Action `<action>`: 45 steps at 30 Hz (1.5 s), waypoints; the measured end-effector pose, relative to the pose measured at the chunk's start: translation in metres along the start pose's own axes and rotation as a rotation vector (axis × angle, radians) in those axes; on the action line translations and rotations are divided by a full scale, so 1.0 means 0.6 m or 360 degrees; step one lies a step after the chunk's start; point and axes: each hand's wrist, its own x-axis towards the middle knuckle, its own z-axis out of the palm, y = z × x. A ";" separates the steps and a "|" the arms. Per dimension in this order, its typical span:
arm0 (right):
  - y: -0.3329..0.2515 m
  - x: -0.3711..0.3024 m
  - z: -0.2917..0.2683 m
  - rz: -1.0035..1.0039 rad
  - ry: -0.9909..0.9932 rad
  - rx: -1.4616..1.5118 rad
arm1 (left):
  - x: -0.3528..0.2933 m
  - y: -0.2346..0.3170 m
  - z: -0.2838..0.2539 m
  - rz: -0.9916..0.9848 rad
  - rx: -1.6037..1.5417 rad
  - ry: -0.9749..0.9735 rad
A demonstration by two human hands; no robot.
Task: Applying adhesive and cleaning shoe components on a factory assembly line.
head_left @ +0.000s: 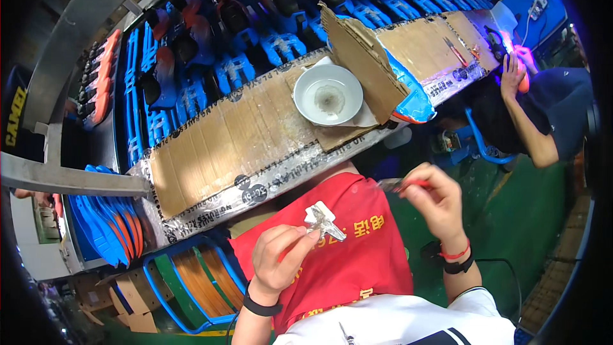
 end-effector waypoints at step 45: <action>-0.025 -0.016 0.090 -0.0287 -0.0283 -0.0636 | -0.007 0.018 -0.024 0.0237 0.0169 -0.0129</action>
